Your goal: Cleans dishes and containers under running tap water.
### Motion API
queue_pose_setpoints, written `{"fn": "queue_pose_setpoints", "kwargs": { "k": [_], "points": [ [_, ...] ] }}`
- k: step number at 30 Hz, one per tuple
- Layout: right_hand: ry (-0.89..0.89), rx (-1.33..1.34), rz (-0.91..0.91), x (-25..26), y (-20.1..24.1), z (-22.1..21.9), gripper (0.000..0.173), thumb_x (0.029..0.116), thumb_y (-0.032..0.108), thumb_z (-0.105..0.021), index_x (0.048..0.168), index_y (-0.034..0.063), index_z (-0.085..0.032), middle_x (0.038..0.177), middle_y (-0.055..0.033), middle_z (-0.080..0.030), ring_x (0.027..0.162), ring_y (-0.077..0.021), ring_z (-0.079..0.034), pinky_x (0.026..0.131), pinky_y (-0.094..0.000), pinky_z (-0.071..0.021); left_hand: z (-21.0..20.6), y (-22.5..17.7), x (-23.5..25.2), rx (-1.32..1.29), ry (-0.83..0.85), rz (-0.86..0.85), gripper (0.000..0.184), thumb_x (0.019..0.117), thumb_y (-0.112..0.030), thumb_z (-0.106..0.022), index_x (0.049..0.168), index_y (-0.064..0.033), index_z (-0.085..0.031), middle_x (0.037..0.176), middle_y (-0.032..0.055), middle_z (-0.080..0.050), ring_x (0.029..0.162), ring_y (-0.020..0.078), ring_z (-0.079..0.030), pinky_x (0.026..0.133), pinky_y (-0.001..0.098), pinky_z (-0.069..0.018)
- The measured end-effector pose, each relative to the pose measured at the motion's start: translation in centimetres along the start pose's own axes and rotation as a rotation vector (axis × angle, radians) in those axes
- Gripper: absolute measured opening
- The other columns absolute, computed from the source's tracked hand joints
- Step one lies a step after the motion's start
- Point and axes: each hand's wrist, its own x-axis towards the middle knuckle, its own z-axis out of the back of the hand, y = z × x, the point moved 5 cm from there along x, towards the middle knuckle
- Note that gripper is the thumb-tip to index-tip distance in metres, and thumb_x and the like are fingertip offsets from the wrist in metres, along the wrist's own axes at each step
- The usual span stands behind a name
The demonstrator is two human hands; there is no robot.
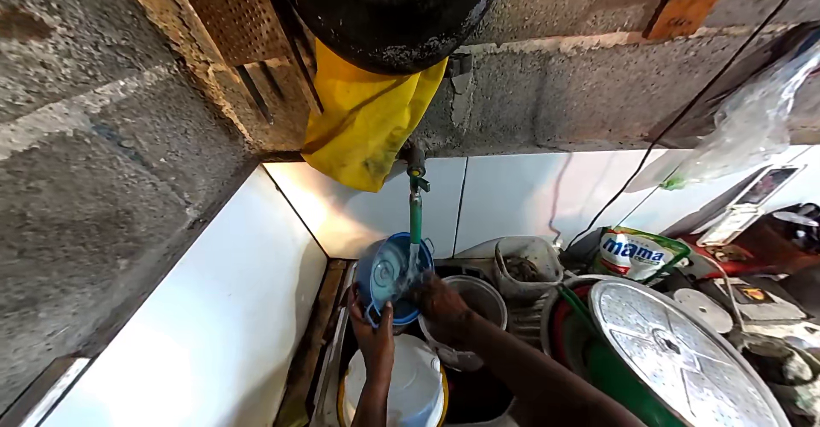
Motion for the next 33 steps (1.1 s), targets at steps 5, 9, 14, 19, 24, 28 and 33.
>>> {"fn": "queue_pose_setpoints", "kwargs": {
  "k": [5, 9, 14, 19, 24, 28, 33],
  "points": [
    [-0.053, 0.107, -0.060, 0.4, 1.2, -0.5, 0.038, 0.0985, 0.007, -0.055, 0.135, -0.0017, -0.063, 0.144, -0.0230, -0.058, 0.144, -0.0391, -0.045, 0.125, -0.0553, -0.0200, -0.9, -1.7, 1.0, 0.035, -0.003, -0.083, 0.085, 0.0868, -0.013, -0.066, 0.157, 0.0037, -0.021, 0.156, 0.0237, -0.037, 0.134, 0.0179, -0.048, 0.107, 0.0284, -0.0433],
    [-0.230, 0.206, -0.059, -0.8, 1.1, -1.8, 0.046, 0.0964, 0.009, -0.059, 0.141, 0.0018, -0.059, 0.149, -0.0170, -0.056, 0.145, -0.0347, -0.046, 0.124, -0.0585, -0.0240, -1.7, -1.7, 1.1, 0.040, -0.022, -0.132, 0.088, 0.0842, -0.012, -0.068, 0.157, 0.0030, -0.021, 0.154, 0.0252, -0.038, 0.133, 0.0189, -0.049, 0.107, 0.0281, -0.0435],
    [-0.232, 0.162, -0.082, -0.9, 0.3, -1.0, 0.043, 0.0944, 0.010, -0.061, 0.136, 0.0002, -0.063, 0.145, -0.0182, -0.059, 0.147, -0.0394, -0.040, 0.124, -0.0575, -0.0236, -1.7, -1.7, 1.3, 0.009, -0.050, -0.063, 0.088, 0.0868, -0.012, -0.068, 0.158, 0.0003, -0.019, 0.156, 0.0246, -0.034, 0.136, 0.0227, -0.045, 0.107, 0.0341, -0.0443],
    [-0.220, -0.008, 0.022, -0.9, -1.7, 0.4, 0.025, 0.0984, 0.003, -0.057, 0.117, 0.0022, -0.074, 0.125, -0.0157, -0.071, 0.132, -0.0369, -0.058, 0.120, -0.0618, -0.0287, -1.0, -2.3, 2.6, -0.089, 0.074, 0.372, 0.080, 0.0988, -0.018, -0.065, 0.163, -0.0258, -0.018, 0.156, 0.0214, -0.038, 0.119, 0.0409, -0.060, 0.076, 0.0578, -0.0588],
    [0.043, 0.226, -0.067, -0.3, 2.7, 0.7, 0.034, 0.1032, 0.006, -0.051, 0.133, -0.0008, -0.064, 0.129, -0.0253, -0.067, 0.128, -0.0434, -0.059, 0.116, -0.0549, -0.0388, -1.7, 0.3, 0.9, -0.080, 0.072, 0.203, 0.113, 0.0858, -0.024, -0.073, 0.164, -0.0224, 0.008, 0.168, 0.0191, -0.011, 0.145, 0.0316, -0.036, 0.106, 0.0514, -0.0460],
    [0.172, 0.206, -0.018, -1.2, 2.3, -1.3, 0.036, 0.1065, 0.019, -0.052, 0.138, 0.0046, -0.061, 0.135, -0.0206, -0.065, 0.132, -0.0375, -0.057, 0.122, -0.0557, -0.0281, -0.6, 1.4, 0.5, -0.090, 0.020, 0.330, 0.083, 0.0961, -0.016, -0.064, 0.164, -0.0225, -0.015, 0.160, 0.0186, -0.032, 0.128, 0.0344, -0.052, 0.085, 0.0510, -0.0561],
    [-0.095, -0.098, 0.164, -1.6, -1.1, -0.3, 0.025, 0.0987, -0.001, -0.056, 0.116, 0.0051, -0.073, 0.118, -0.0150, -0.073, 0.123, -0.0346, -0.064, 0.120, -0.0584, -0.0320, 0.5, -1.2, 2.0, -0.101, 0.088, 0.576, 0.071, 0.1037, -0.021, -0.057, 0.162, -0.0338, -0.019, 0.159, 0.0208, -0.033, 0.119, 0.0476, -0.058, 0.072, 0.0627, -0.0568]
  ]
}}
